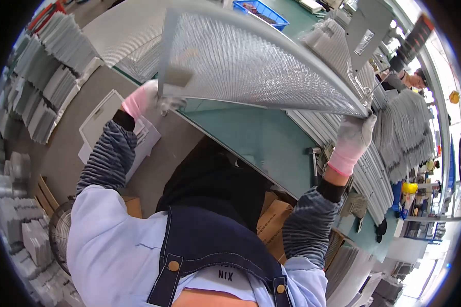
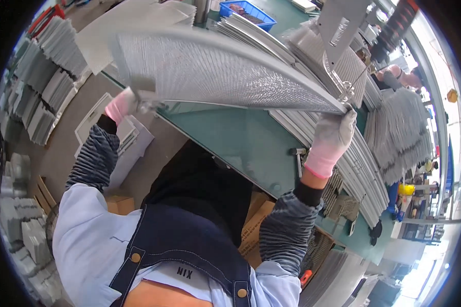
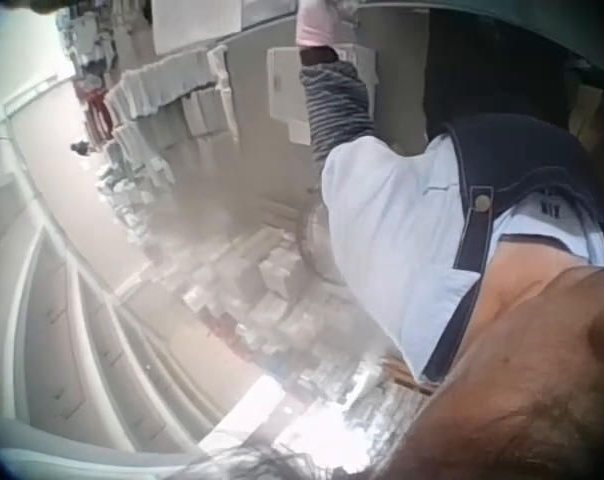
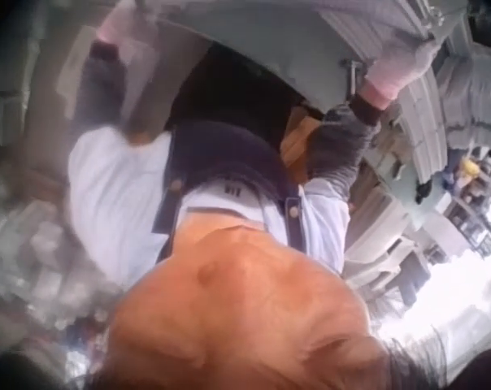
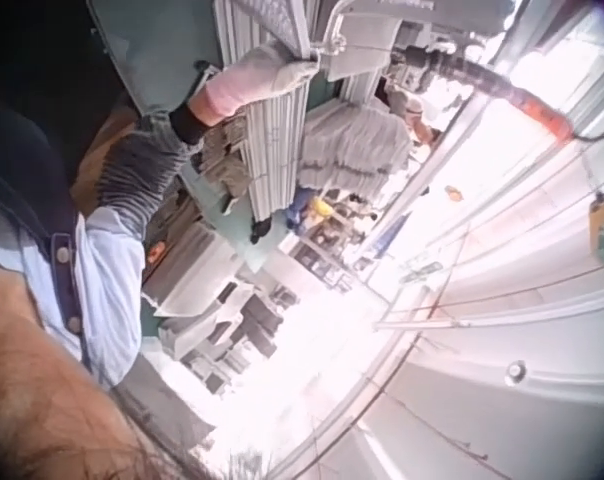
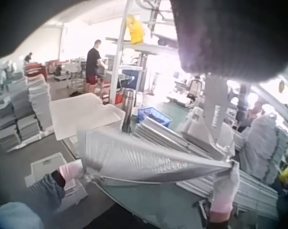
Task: The person is seen assembling metal frames onto mesh filter pads using a mallet and a jig on a factory workbench.
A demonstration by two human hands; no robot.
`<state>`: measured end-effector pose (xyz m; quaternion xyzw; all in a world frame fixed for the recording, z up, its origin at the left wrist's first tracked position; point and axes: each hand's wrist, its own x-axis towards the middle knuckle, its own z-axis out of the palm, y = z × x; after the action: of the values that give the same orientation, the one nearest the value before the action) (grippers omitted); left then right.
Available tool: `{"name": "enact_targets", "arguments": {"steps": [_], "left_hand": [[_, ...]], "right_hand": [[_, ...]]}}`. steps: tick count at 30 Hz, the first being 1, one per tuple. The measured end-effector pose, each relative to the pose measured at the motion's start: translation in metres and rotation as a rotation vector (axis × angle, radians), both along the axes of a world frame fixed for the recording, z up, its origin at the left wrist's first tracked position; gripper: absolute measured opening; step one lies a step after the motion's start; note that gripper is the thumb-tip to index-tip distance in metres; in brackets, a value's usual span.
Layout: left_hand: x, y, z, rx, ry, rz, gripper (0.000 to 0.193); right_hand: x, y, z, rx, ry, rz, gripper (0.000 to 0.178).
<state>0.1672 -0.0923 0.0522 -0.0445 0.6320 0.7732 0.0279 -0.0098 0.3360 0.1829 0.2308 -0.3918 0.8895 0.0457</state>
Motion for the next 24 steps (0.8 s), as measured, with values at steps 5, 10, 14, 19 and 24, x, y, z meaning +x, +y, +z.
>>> {"name": "enact_targets", "arguments": {"steps": [5, 10, 14, 19, 24], "left_hand": [[-0.057, -0.006, 0.099, -0.431, 0.204, 0.682, 0.027], [-0.061, 0.060, 0.211, -0.127, 1.139, 0.739, 0.031], [-0.060, 0.135, 0.232, -0.622, 1.543, 0.707, 0.039], [-0.090, 0.289, 0.193, -1.378, 1.300, 0.300, 0.061], [-0.102, 0.243, 0.213, -1.289, 1.310, 0.323, 0.060]], "right_hand": [[0.065, 0.017, 0.012, 0.385, 0.050, -0.606, 0.026], [0.106, -0.007, 0.026, 0.121, 0.016, -0.570, 0.016], [0.102, -0.004, 0.028, 0.147, 0.031, -0.530, 0.007], [0.083, 0.009, 0.048, 0.538, 0.376, -0.495, 0.008], [0.062, 0.036, 0.060, 0.904, 0.257, -0.147, 0.023]]}}
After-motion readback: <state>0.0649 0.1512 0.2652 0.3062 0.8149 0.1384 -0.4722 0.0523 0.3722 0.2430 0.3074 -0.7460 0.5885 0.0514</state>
